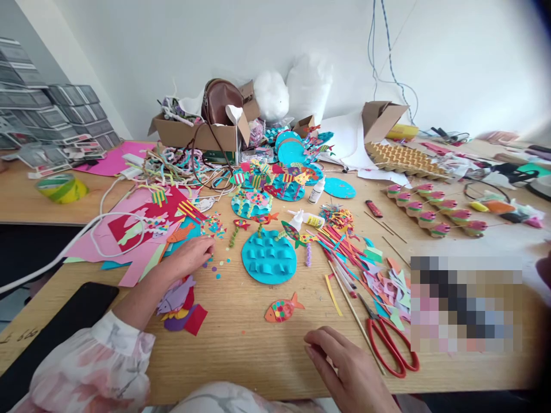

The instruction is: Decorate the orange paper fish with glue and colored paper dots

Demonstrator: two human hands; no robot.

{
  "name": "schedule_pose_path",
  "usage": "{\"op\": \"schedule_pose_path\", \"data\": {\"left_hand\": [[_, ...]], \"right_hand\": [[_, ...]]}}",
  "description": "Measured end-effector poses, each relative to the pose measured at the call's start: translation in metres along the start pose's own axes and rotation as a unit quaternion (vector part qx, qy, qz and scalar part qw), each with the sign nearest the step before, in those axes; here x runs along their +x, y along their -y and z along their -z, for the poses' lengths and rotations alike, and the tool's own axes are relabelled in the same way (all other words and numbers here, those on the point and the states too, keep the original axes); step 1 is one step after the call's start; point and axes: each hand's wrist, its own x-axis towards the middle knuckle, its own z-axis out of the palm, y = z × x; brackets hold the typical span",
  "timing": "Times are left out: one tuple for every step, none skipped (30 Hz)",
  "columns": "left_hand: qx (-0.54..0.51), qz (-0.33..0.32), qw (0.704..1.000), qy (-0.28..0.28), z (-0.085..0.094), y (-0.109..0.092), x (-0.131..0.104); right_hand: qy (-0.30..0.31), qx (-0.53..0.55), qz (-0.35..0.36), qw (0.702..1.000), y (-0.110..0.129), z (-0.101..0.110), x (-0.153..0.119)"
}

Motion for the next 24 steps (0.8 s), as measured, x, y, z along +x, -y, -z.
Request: {"op": "schedule_pose_path", "data": {"left_hand": [[-0.008, 0.008, 1.000, -0.003, 0.001, 0.000, 0.000], [-0.017, 0.017, 1.000, -0.006, 0.003, 0.000, 0.000], [-0.027, 0.027, 0.999, -0.010, 0.004, 0.001, 0.000], [-0.038, 0.035, 0.999, -0.012, 0.006, 0.001, -0.001], [-0.051, 0.043, 0.998, -0.014, 0.007, 0.003, -0.001], [-0.065, 0.051, 0.996, -0.015, 0.008, 0.004, -0.002], [-0.081, 0.059, 0.995, -0.015, 0.008, 0.006, -0.003], [-0.097, 0.067, 0.993, -0.015, 0.008, 0.007, -0.004], [-0.114, 0.076, 0.990, -0.015, 0.008, 0.009, -0.005], [-0.132, 0.083, 0.988, -0.015, 0.008, 0.010, -0.006], [-0.146, 0.088, 0.985, -0.015, 0.007, 0.010, -0.007], [-0.167, 0.092, 0.982, -0.015, 0.006, 0.010, -0.009], [-0.201, 0.100, 0.974, -0.015, 0.006, 0.009, -0.010], [-0.251, 0.113, 0.961, -0.017, 0.005, 0.008, -0.012], [-0.315, 0.130, 0.940, -0.024, 0.004, 0.006, -0.014], [-0.388, 0.150, 0.909, -0.033, 0.003, 0.003, -0.016], [-0.465, 0.171, 0.868, -0.045, 0.002, 0.001, -0.018], [-0.530, 0.190, 0.824, -0.057, 0.001, -0.001, -0.020], [-0.576, 0.201, 0.789, -0.067, 0.000, -0.002, -0.022], [-0.608, 0.208, 0.762, -0.074, -0.001, -0.003, -0.023], [-0.627, 0.213, 0.746, -0.076, -0.002, -0.004, -0.024], [-0.637, 0.216, 0.736, -0.078, -0.003, -0.005, -0.025], [-0.643, 0.216, 0.730, -0.079, -0.003, -0.005, -0.026], [-0.650, 0.214, 0.725, -0.078, -0.003, -0.006, -0.027]], "right_hand": [[0.000, -0.001, -0.001, 1.000, 0.000, 0.000, 0.000], [0.000, -0.002, -0.002, 1.000, -0.001, -0.001, 0.000], [0.002, -0.003, -0.003, 1.000, -0.001, -0.001, 0.000], [0.005, -0.004, -0.005, 1.000, -0.002, -0.001, 0.000], [0.009, -0.005, -0.006, 1.000, -0.002, -0.002, 0.000], [0.014, -0.007, -0.008, 1.000, -0.002, -0.002, 0.000], [0.019, -0.007, -0.009, 1.000, -0.002, -0.002, 0.000], [0.023, -0.008, -0.011, 1.000, -0.002, -0.003, 0.001], [0.026, -0.008, -0.011, 1.000, -0.002, -0.003, 0.001], [0.028, -0.007, -0.011, 1.000, -0.002, -0.003, 0.002], [0.028, -0.006, -0.011, 1.000, -0.001, -0.003, 0.002], [0.027, -0.006, -0.010, 1.000, -0.001, -0.003, 0.002], [0.026, -0.006, -0.009, 1.000, -0.001, -0.003, 0.003], [0.026, -0.007, -0.008, 1.000, -0.001, -0.003, 0.003], [0.025, -0.008, -0.007, 1.000, -0.001, -0.003, 0.003], [0.024, -0.009, -0.006, 1.000, -0.002, -0.003, 0.003], [0.023, -0.010, -0.005, 1.000, -0.002, -0.003, 0.003], [0.023, -0.011, -0.004, 1.000, -0.002, -0.003, 0.003], [0.022, -0.011, -0.003, 1.000, -0.002, -0.003, 0.003], [0.023, -0.013, -0.002, 1.000, -0.001, -0.003, 0.004], [0.028, -0.014, 0.002, 1.000, -0.001, -0.003, 0.006], [0.036, -0.015, 0.008, 0.999, 0.001, -0.002, 0.008], [0.046, -0.018, 0.013, 0.999, 0.003, -0.001, 0.011], [0.054, -0.021, 0.017, 0.998, 0.005, -0.001, 0.015]]}}
